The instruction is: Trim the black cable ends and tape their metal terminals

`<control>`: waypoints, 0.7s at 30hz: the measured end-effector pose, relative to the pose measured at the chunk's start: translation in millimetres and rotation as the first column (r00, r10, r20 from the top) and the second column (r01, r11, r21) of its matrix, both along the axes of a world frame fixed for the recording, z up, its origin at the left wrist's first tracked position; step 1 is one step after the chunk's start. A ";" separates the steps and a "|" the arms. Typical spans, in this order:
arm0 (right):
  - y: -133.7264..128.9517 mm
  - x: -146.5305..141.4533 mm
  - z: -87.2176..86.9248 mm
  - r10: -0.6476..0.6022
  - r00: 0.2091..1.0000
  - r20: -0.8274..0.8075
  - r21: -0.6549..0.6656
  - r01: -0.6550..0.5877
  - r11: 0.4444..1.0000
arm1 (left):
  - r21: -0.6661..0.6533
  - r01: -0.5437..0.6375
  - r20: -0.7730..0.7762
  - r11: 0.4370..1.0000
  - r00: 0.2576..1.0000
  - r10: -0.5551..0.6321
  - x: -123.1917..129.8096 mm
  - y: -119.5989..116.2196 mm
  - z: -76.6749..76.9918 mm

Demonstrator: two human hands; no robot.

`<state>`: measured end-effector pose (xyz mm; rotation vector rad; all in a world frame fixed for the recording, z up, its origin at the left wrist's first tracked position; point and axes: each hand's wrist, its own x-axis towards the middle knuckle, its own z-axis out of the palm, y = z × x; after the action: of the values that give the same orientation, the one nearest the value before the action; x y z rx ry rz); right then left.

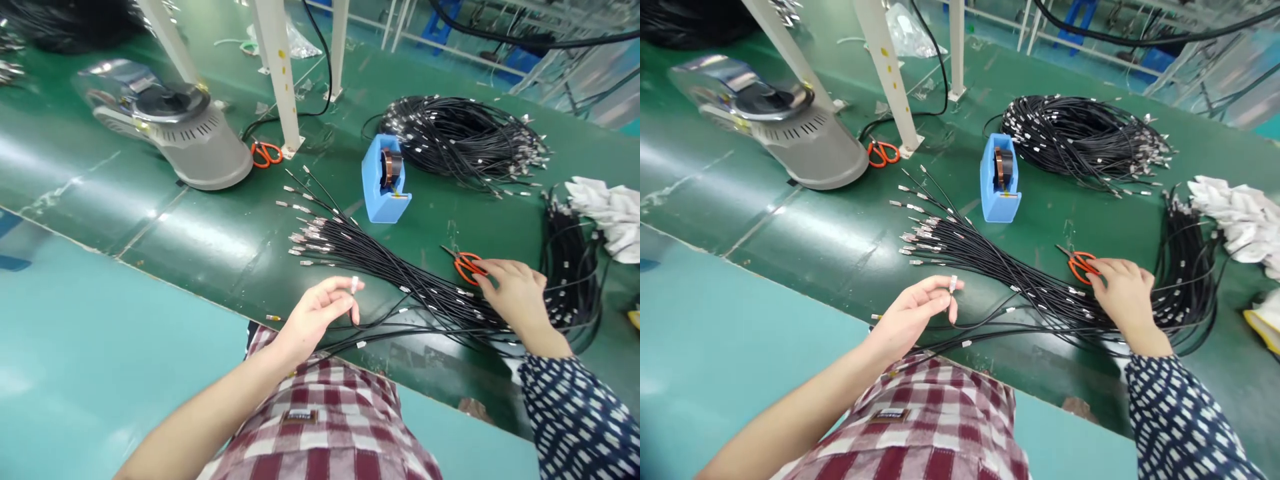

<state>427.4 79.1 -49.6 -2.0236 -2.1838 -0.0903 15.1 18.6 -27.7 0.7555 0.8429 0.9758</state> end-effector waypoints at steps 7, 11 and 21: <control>23.2 -7.9 18.8 -0.020 0.990 -0.141 -0.218 -0.012 0.976 | -0.042 -0.063 -0.027 0.997 0.998 0.062 -4.6 -4.0 5.0; 21.5 -27.1 40.7 -0.045 0.937 -0.348 -0.302 -0.067 0.951 | 0.099 -0.044 -0.090 0.994 0.995 0.053 -5.5 -3.0 10.6; -56.9 -114.7 122.4 -0.125 0.654 -0.746 -0.501 -0.428 0.753 | 0.363 0.331 -0.308 0.871 0.925 -0.223 20.1 -3.1 40.2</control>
<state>312.8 22.2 72.8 -1.5776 -1.8919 1.4619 35.2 15.6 12.5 1.3546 0.7277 0.8082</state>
